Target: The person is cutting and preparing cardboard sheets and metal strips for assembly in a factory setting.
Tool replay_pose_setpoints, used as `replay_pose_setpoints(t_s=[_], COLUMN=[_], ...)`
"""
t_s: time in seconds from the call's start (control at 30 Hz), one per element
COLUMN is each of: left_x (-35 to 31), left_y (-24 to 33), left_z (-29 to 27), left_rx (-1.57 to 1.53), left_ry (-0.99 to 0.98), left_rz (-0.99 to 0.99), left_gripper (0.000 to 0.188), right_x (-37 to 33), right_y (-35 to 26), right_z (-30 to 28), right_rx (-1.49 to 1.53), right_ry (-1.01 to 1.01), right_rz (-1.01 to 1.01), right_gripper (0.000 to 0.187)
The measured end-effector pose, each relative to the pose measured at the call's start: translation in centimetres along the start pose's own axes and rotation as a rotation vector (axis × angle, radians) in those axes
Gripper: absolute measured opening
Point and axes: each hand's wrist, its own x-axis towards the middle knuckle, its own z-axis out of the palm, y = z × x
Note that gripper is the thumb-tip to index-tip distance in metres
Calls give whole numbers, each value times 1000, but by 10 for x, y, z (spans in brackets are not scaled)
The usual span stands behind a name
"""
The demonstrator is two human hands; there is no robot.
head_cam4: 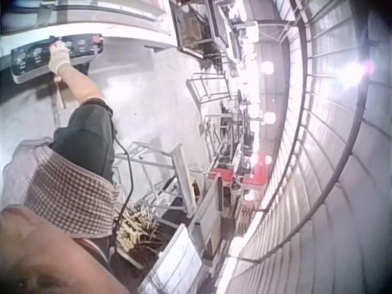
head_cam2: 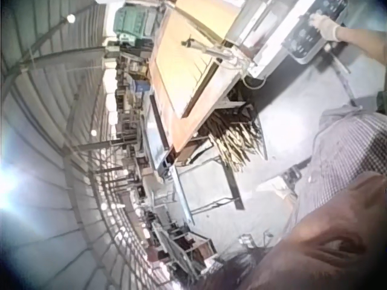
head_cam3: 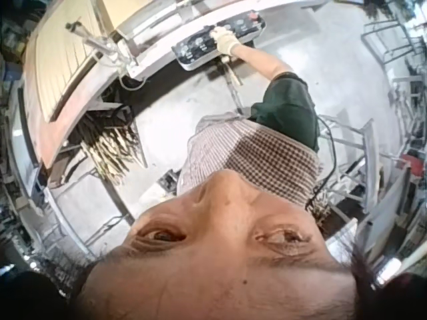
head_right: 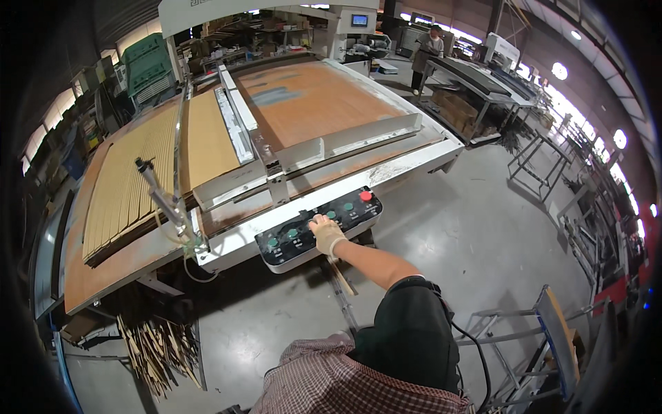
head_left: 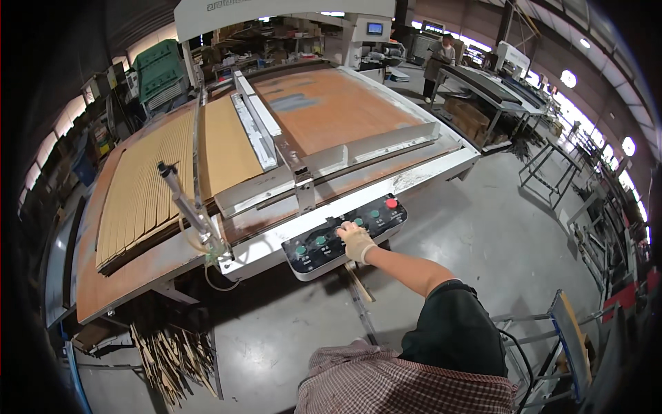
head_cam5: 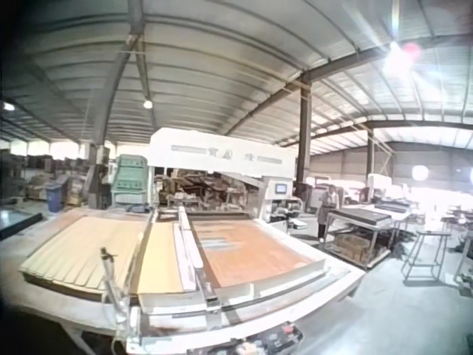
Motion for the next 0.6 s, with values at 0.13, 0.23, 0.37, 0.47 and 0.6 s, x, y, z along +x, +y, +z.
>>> replay_pose_setpoints(t_s=[0.13,0.23,0.37,0.47,0.6], left_x=[6,11,21,42,85], left_y=[-8,-15,-24,-27,-25], left_z=[-19,-28,-33,-30,-14], left_rx=[-32,-52,-78,-84,-97], left_ry=[-50,-81,-112,-166,-232], left_rz=[-86,-156,-243,-308,-413], left_gripper=[37,38,40,41,43], right_x=[2,4,8,4,3], right_y=[-5,-3,-11,-2,3], right_z=[-1,1,-4,0,-6], right_rx=[-38,-62,-59,-72,-37], right_ry=[-31,-23,-66,-78,-26], right_rz=[47,54,72,67,22], right_gripper=[34,33,35,33,32])
